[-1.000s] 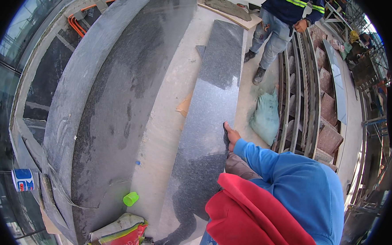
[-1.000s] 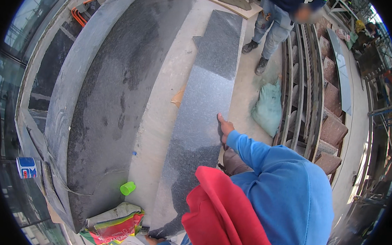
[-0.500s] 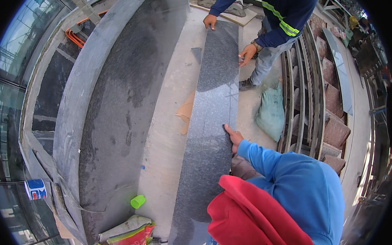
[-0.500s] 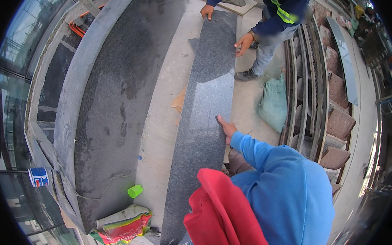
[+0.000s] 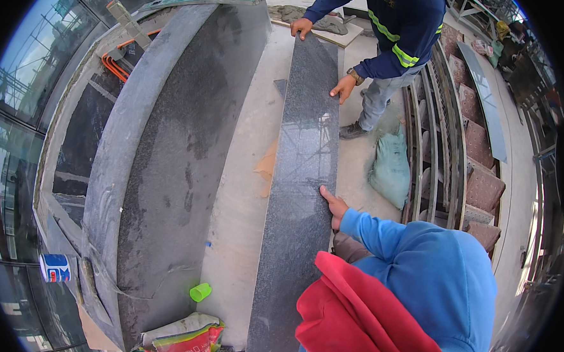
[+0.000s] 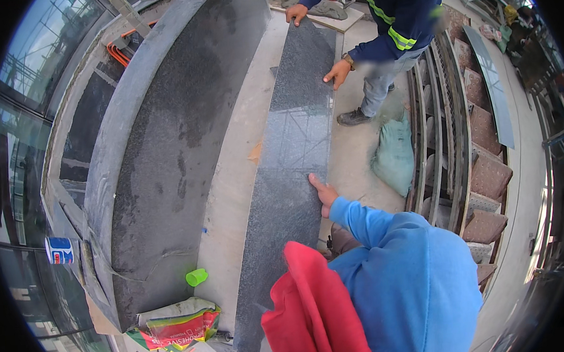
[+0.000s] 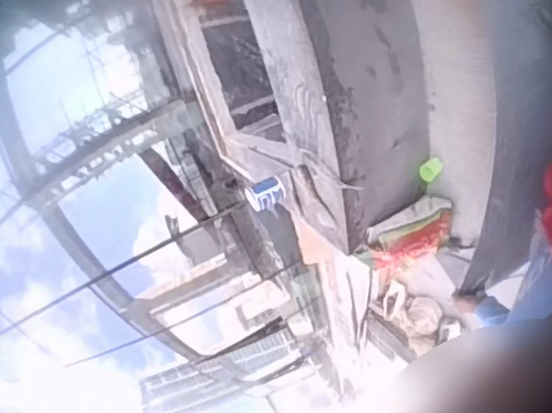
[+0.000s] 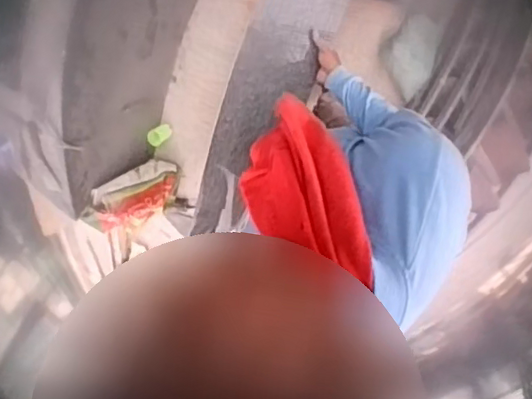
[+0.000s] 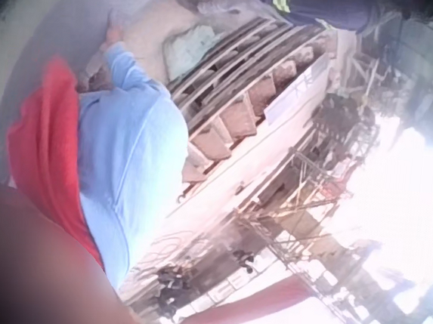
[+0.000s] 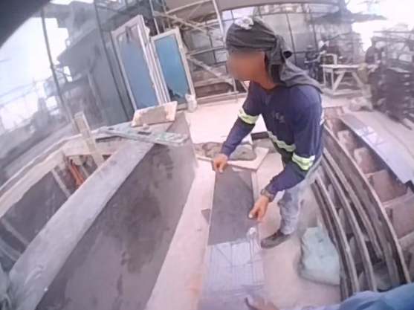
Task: The person applies mortar to a concrete ledge using a trowel, smoothing it along the edge. They then pick up a large stone slab with a coworker and place it onto the prepared ledge.
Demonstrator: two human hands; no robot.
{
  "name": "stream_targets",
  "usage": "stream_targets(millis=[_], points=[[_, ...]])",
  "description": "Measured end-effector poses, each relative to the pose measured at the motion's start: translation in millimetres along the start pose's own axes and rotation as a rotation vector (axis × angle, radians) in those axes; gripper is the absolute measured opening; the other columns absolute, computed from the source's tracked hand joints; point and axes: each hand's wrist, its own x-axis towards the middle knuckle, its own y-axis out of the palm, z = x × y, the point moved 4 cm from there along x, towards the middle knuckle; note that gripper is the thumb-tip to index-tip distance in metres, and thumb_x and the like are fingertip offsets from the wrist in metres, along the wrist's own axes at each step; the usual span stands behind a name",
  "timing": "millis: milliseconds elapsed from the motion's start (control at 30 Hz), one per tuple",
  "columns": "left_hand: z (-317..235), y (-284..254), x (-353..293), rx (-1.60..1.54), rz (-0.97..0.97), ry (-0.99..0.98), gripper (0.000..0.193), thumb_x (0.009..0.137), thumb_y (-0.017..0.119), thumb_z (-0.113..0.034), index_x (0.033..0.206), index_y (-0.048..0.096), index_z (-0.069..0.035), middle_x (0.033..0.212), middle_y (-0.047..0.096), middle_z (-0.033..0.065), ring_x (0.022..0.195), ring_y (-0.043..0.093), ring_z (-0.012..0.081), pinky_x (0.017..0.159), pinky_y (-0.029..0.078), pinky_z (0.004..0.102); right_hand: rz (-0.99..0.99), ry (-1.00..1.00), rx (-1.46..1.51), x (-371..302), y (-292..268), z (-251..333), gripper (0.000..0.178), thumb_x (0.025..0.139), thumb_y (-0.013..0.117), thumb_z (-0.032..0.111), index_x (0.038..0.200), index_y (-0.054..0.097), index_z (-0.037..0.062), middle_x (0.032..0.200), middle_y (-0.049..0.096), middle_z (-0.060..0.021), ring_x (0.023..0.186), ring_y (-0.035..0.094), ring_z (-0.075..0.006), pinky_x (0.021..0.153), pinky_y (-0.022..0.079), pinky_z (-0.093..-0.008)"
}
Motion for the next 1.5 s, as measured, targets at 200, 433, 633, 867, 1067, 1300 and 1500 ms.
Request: stream_targets(millis=[200, 433, 633, 867, 1067, 1300, 1500], points=[[-2.9, 11.3, -9.1, -0.065, 0.066, 0.019, 0.052, 0.089, 0.063, -0.04, 0.126, 0.063, -0.003, 0.125, 0.065, 0.0176, 0.11, 0.062, 0.0325, 0.095, 0.05, 0.0472, 0.143, -0.039, 0.084, -23.6, 4.8, 14.1, 0.078, 0.091, 0.07, 0.058, 0.144, 0.048, 0.0053, 0.137, 0.06, -0.0157, 0.125, 0.059, -0.0339, 0.106, 0.046, -0.0569], [-21.3, 36.2, -62.6, -0.102, 0.129, 0.13, 0.053, 0.089, 0.064, -0.039, 0.126, 0.062, -0.002, 0.125, 0.064, 0.0167, 0.11, 0.062, 0.0309, 0.096, 0.049, 0.0447, 0.167, -0.154, 0.121, -25.0, -26.2, 103.7, 0.077, 0.091, 0.069, 0.058, 0.144, 0.048, 0.0055, 0.137, 0.06, -0.0156, 0.125, 0.059, -0.0338, 0.106, 0.046, -0.0581], [-30.6, 57.9, -162.4, -0.131, 0.131, 0.295, 0.053, 0.088, 0.065, -0.038, 0.127, 0.062, -0.002, 0.125, 0.064, 0.016, 0.111, 0.061, 0.0295, 0.097, 0.048, 0.0425, 0.233, -0.185, 0.149, 11.3, -64.7, 220.5, 0.072, 0.095, 0.063, 0.059, 0.143, 0.051, 0.0067, 0.138, 0.06, -0.0138, 0.124, 0.059, -0.0316, 0.109, 0.045, -0.0533], [-60.0, 144.3, -297.3, -0.321, 0.333, 0.298, 0.056, 0.089, 0.063, -0.041, 0.13, 0.059, -0.004, 0.13, 0.06, 0.0142, 0.118, 0.058, 0.0281, 0.103, 0.044, 0.0423, 0.255, -0.3, 0.216, 59.1, -112.5, 401.0, 0.07, 0.093, 0.068, 0.055, 0.141, 0.051, 0.0066, 0.136, 0.061, -0.0119, 0.122, 0.061, -0.0297, 0.106, 0.048, -0.052], [-83.8, 260.7, -413.4, -0.38, 0.472, 0.247, 0.075, 0.088, 0.06, -0.05, 0.145, 0.046, -0.003, 0.151, 0.045, 0.0185, 0.137, 0.044, 0.0333, 0.113, 0.034, 0.0503, 0.119, -0.332, 0.225, 114.6, -145.4, 537.5, 0.091, 0.084, 0.08, 0.053, 0.145, 0.041, -0.0028, 0.139, 0.058, -0.018, 0.126, 0.058, -0.0315, 0.108, 0.046, -0.0508], [-76.9, 374.3, -527.8, -0.503, 0.643, -0.006, 0.075, 0.086, 0.058, -0.045, 0.144, 0.046, 0.001, 0.148, 0.048, 0.0216, 0.136, 0.045, 0.0379, 0.111, 0.035, 0.0541, 0.409, -0.235, 0.231, 160.9, -123.1, 594.9, 0.059, 0.101, 0.062, 0.045, 0.144, 0.05, 0.0072, 0.143, 0.057, -0.01, 0.131, 0.053, -0.0287, 0.115, 0.04, -0.0488], [-62.6, 491.1, -615.9, -0.554, 0.53, -0.062, 0.056, 0.088, 0.051, -0.034, 0.126, 0.057, 0.007, 0.134, 0.058, 0.0226, 0.125, 0.054, 0.0367, 0.108, 0.038, 0.0487, 0.391, -0.147, 0.198, 224.6, -83.4, 619.1, 0.055, 0.103, 0.058, 0.043, 0.143, 0.05, 0.0054, 0.143, 0.057, -0.0112, 0.131, 0.054, -0.0288, 0.115, 0.04, -0.047]])
